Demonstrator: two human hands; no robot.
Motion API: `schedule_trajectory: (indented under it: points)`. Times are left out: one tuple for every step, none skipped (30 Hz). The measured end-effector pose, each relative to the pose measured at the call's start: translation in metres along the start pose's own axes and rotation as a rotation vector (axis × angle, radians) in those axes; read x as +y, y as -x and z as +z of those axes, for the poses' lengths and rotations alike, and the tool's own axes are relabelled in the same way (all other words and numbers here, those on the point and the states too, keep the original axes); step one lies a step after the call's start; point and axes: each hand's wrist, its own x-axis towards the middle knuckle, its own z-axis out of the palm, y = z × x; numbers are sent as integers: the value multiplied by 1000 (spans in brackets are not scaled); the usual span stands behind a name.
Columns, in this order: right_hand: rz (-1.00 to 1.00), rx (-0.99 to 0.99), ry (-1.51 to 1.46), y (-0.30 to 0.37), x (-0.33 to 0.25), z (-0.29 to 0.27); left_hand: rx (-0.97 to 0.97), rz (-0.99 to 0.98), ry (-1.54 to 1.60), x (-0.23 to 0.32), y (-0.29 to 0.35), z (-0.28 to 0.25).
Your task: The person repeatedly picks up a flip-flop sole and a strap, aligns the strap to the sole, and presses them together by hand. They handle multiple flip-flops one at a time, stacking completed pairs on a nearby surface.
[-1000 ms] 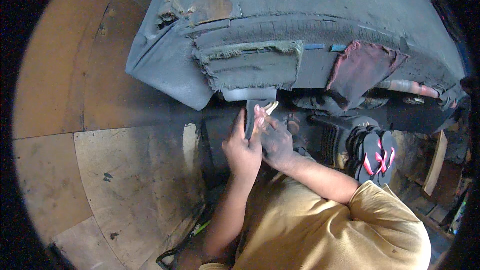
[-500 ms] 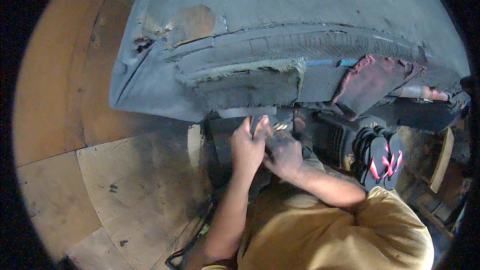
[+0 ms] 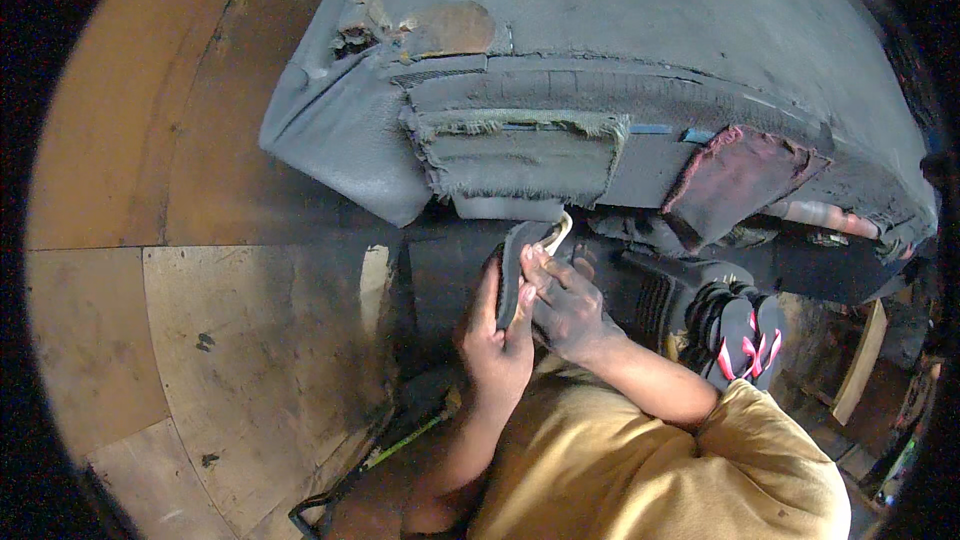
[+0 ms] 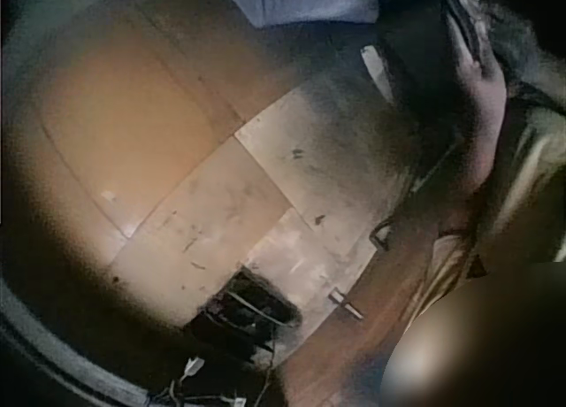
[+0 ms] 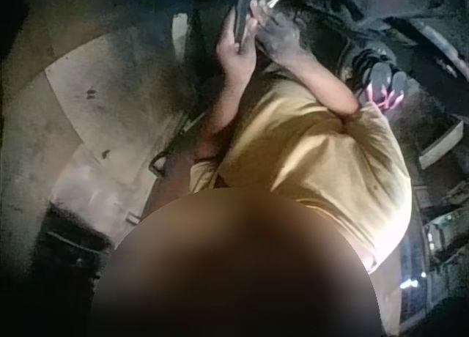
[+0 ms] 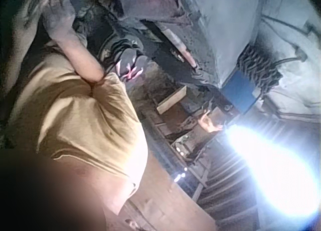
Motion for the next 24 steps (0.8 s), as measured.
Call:
schedule_trajectory:
  points:
    - [-1, -6, -18, 1, 0, 3, -13, -26, -27, 1, 2, -1]
    - [24, 22, -54, 0, 0, 7, -5, -24, -74, 0, 1, -2]
    - [33, 38, -82, 2, -1, 11, 3, -23, -123, -1, 0, -2]
    - [100, 36, -104, 1, -1, 14, 7, -19, -173, -3, -6, -1]
    - [148, 21, -120, 3, -1, 15, -28, -30, -210, -6, -12, 1]
    - [194, -8, -127, 4, -1, 16, -66, -41, -247, -8, -20, 4]
    - [255, -29, -147, 5, -1, 15, -108, -51, -284, -10, -29, 8]
    - [316, -113, -125, 6, 0, 13, -167, -147, -306, -12, -39, 13]
    - [390, -219, -104, 7, 2, 10, -228, -241, -329, -13, -49, 19]
    - [487, -307, -85, 7, 3, 6, -278, -307, -330, -12, -53, 22]
    - [431, -302, -86, 7, 4, 2, -268, -193, -287, -11, -56, 26]
    - [388, -277, -82, 6, 6, -1, -198, -180, -264, -8, -53, 26]
    - [339, -253, -72, 5, 8, -3, -134, -150, -214, -6, -48, 27]
    - [292, -233, -63, 5, 10, -4, -86, -205, -182, -2, -38, 24]
    - [156, -132, -93, 4, 11, -2, -18, -226, -123, 2, -24, 19]
    - [96, -94, -91, 4, 11, 0, 14, -149, -79, 4, -13, 16]
    - [40, -67, -98, 4, 10, 3, 53, -109, -45, 4, -2, 11]
    - [-19, -39, -106, 5, 7, 6, 95, -67, -12, 2, 8, 7]
    - [-16, -36, -134, 7, 2, 10, 85, -76, -26, 0, 16, 1]
    - [-28, -49, -164, 9, -2, 12, 114, 37, -101, -8, 18, -4]
    - [-29, -91, -191, 13, -8, 13, 140, 149, -179, -16, 17, -11]
    - [14, -201, -210, 17, -14, 11, 143, 233, -269, -23, 18, -20]
    - [50, -166, -393, 21, -20, 11, 124, 302, -319, -31, 18, -30]
    - [95, -147, -462, 27, -23, 2, 110, 357, -357, -37, 19, -40]
